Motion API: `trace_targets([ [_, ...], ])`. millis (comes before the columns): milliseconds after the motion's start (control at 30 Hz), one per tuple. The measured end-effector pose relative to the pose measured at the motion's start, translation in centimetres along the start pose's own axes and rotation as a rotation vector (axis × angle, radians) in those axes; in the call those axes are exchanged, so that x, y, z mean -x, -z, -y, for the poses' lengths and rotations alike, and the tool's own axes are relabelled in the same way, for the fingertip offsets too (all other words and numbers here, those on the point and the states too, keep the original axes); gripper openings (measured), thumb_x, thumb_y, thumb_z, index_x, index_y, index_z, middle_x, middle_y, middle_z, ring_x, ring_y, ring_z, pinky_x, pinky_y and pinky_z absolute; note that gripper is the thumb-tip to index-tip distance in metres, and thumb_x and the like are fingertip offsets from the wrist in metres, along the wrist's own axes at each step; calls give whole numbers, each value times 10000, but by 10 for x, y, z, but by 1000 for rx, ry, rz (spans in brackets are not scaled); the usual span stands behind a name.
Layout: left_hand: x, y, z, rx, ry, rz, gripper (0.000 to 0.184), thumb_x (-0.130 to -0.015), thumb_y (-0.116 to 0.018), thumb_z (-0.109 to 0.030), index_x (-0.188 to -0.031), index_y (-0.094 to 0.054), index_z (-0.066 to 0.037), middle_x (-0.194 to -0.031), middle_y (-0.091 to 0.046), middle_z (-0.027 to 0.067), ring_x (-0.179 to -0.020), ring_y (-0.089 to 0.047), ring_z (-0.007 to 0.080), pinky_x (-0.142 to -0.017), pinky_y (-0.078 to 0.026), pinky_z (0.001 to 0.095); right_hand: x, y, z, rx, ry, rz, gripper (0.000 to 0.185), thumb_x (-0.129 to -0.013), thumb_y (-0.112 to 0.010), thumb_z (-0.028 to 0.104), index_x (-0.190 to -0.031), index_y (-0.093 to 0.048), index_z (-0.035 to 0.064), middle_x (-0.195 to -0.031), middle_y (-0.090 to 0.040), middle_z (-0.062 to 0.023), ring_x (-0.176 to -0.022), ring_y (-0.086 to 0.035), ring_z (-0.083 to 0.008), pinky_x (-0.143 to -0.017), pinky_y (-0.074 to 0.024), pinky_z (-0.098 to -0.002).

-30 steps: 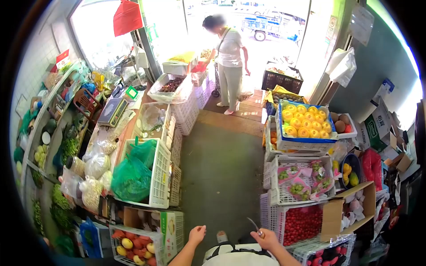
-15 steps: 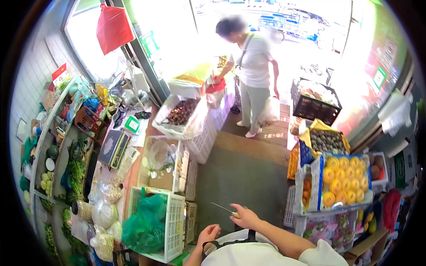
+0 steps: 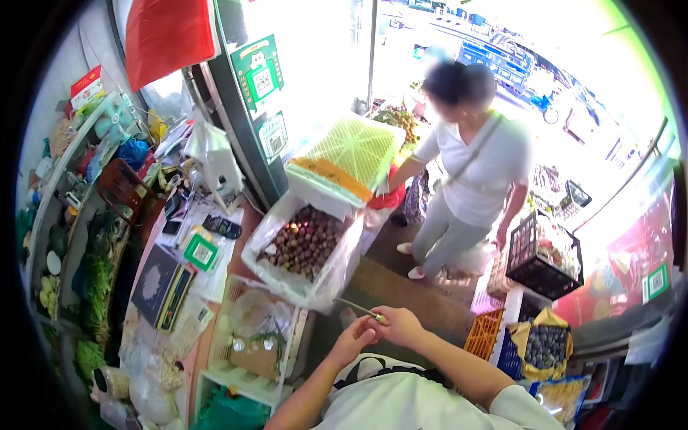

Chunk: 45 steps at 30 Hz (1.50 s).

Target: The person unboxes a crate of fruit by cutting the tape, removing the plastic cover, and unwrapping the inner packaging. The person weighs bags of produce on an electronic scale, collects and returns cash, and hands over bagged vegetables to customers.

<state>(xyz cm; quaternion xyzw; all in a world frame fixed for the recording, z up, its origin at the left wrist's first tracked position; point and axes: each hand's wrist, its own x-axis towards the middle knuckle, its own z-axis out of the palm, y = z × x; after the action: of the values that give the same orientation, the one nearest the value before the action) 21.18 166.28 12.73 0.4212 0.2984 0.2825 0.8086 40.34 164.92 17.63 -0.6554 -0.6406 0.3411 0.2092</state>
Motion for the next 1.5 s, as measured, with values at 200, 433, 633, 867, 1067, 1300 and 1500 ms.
trace_targets([
  [200,-135,60,-99,265,-102,-241,593,-1004,-582,-493,-1376,-496,-38,-1187,-626,99,-1021,-655,215,-897,-545,365,-197,102,27,68,196,-204,298,-934,-688,351,-1090,-723,99,-924,-724,-176,-838,-711,-368,-739,-558,-429],
  [433,-268,126,-149,225,-181,-836,654,-1020,-472,-600,-1319,-525,-21,-1155,-598,101,-983,-606,213,-883,-531,391,-490,200,-6,146,224,-606,232,-935,-649,294,-850,-670,79,-850,-694,-176,-822,-685,-371,-700,-522,-493],
  [633,-363,139,-119,336,-85,-947,680,-1030,-440,-604,-1380,-501,-25,-1260,-582,119,-1075,-590,239,-939,-496,415,-669,299,-117,360,206,-703,508,-933,-660,420,-660,-520,15,-590,-539,-152,-565,-532,-385,-562,-397,-490],
  [867,-382,156,-158,-34,-10,-1361,424,-1055,-490,-380,-1047,-656,10,-942,-710,158,-877,-690,275,-806,-517,389,-750,294,-133,265,159,-87,433,-951,-646,473,-920,-717,48,-654,-631,-124,-619,-604,-236,-611,-469,-402],
  [1067,-391,155,-152,8,-43,-1483,438,-1046,-486,-399,-1082,-649,6,-989,-701,223,-955,-672,380,-839,-494,411,-817,282,-242,-409,-12,243,225,-1037,-597,334,-914,-639,151,-656,-475,78,-505,-425,-58,-451,-310,-249],
  [1300,-417,154,-142,348,-310,-1452,483,-1079,-413,-422,-1147,-650,-7,-1012,-688,146,-960,-641,239,-876,-460,342,-807,293,-184,-170,-210,202,492,-1019,-549,481,-1218,-610,35,-850,-564,5,-721,-523,-118,-616,-424,-302],
  [1500,-414,151,-154,256,-220,-1531,474,-1080,-427,-421,-1087,-655,-6,-934,-681,58,-874,-606,161,-815,-459,328,-806,303,-173,-191,-245,302,589,-1015,-537,499,-1307,-568,-11,-1147,-659,-126,-971,-652,-230,-816,-530,-365],
])
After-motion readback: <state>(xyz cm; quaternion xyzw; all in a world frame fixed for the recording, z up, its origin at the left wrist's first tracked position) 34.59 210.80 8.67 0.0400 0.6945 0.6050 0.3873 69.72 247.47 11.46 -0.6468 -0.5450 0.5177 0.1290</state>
